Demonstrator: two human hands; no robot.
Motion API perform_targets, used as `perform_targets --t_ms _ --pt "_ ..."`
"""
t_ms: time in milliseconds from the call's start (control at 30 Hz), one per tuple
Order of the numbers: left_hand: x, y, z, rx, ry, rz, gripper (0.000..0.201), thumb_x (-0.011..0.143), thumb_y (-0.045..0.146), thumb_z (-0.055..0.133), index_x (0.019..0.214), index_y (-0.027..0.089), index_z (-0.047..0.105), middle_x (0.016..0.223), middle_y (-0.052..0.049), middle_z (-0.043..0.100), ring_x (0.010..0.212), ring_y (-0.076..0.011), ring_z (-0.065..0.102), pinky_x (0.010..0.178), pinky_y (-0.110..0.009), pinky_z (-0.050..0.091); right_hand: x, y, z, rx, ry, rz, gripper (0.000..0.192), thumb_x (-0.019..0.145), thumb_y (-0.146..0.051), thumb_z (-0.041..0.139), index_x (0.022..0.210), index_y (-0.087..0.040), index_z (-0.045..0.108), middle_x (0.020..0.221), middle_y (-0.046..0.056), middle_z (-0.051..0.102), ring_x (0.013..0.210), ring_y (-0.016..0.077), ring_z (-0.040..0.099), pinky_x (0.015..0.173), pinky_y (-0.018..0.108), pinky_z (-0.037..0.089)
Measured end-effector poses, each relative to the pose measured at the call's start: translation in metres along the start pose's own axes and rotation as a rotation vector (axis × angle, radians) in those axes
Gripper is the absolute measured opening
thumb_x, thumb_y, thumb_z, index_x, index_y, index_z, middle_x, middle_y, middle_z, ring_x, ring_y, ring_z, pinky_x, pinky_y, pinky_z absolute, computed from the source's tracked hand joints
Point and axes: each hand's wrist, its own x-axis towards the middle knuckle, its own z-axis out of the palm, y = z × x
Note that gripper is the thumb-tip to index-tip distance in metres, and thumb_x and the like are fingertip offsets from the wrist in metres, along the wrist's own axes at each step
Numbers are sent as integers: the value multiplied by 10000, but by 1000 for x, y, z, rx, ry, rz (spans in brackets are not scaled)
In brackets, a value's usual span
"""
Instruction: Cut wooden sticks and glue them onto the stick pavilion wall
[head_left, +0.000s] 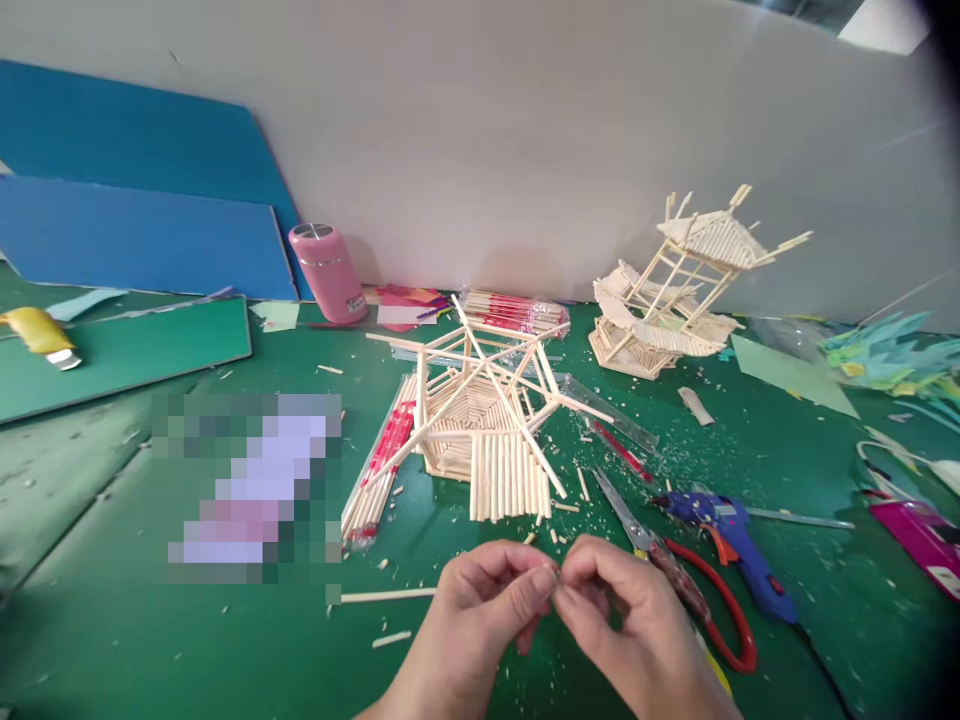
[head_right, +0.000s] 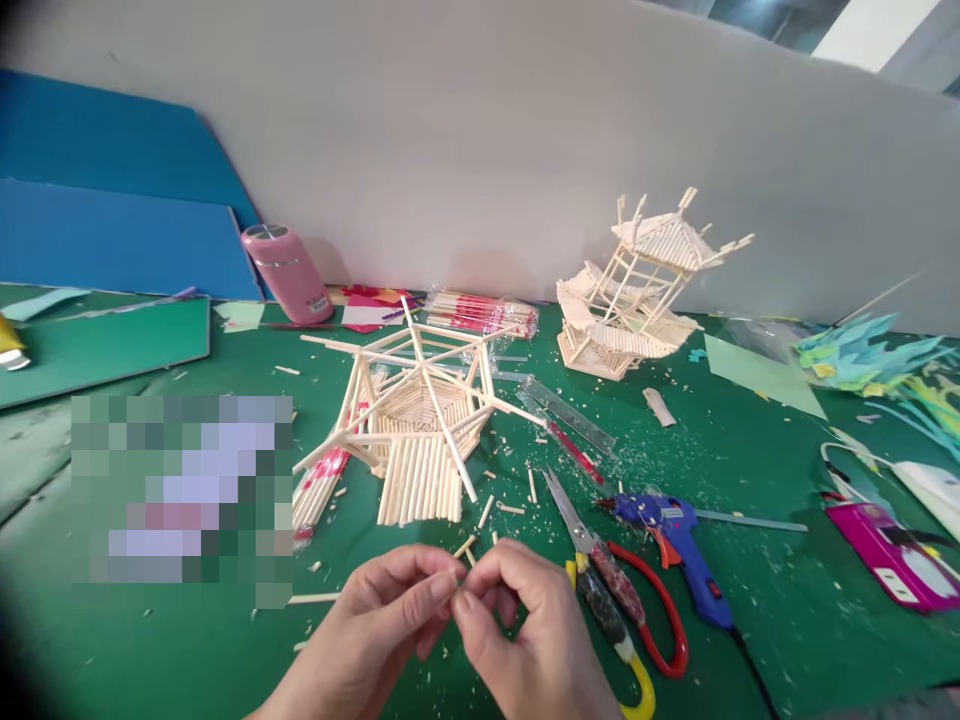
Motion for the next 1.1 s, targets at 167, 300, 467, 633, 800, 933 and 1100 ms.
perform_targets --t_ms 167,300,467,633,800,933,1100 --pt "0 -11 -14 137 7 -12 215 654 338 731 615 133 682 533 0 584 469 -69 417 450 -190 301 -8 12 13 -44 -23 7 215 806 -265 505 603 -194 492 555 -40 428 507 105 410 469 212 343" --pt "0 -12 -18 187 -14 -10 228 661 357 723 620 136 685 516 8 571 471 -75 428 446 -189 322 -9 14 19 -50 -24 -12 198 798 -250 519 610 -189 532 557 -33 460 507 105 429 464 205 350" --pt "1 -9 -20 214 30 5 227 655 355 730 607 143 663 498 24 550 475 -73 423 453 -183 311 -15 17 4 -102 58 42 228 842 -349 477 724 -202 605 585 -16 516 524 125 482 476 215 395" --pt "2 -2 -22 195 93 -19 234 667 342 722 586 142 632 510 32 547 467 -61 388 461 -185 282 -30 71 -64 -454 615 296 324 790 -487 496 944 -213 575 779 37 621 669 179 586 607 262 486" --pt "1 4 -20 173 115 4 235 666 349 715 585 149 625 502 37 531 470 -65 376 476 -195 276 -39 133 -120 -704 673 436 475 674 -433 532 1022 -112 501 1015 187 554 890 310 569 710 402 488" --pt "0 5 -16 142 112 27 235 662 361 717 604 149 633 514 34 524 480 -68 377 484 -196 279 -43 143 -133 -704 577 529 409 615 -412 549 924 -146 524 905 166 630 798 320 629 698 417 497" --pt "-2 6 -15 112 92 64 223 671 351 714 613 148 641 524 28 523 491 -72 379 488 -195 280 -53 137 -148 -646 563 607 201 661 -464 521 749 -289 564 622 65 690 573 293 666 513 351 504"
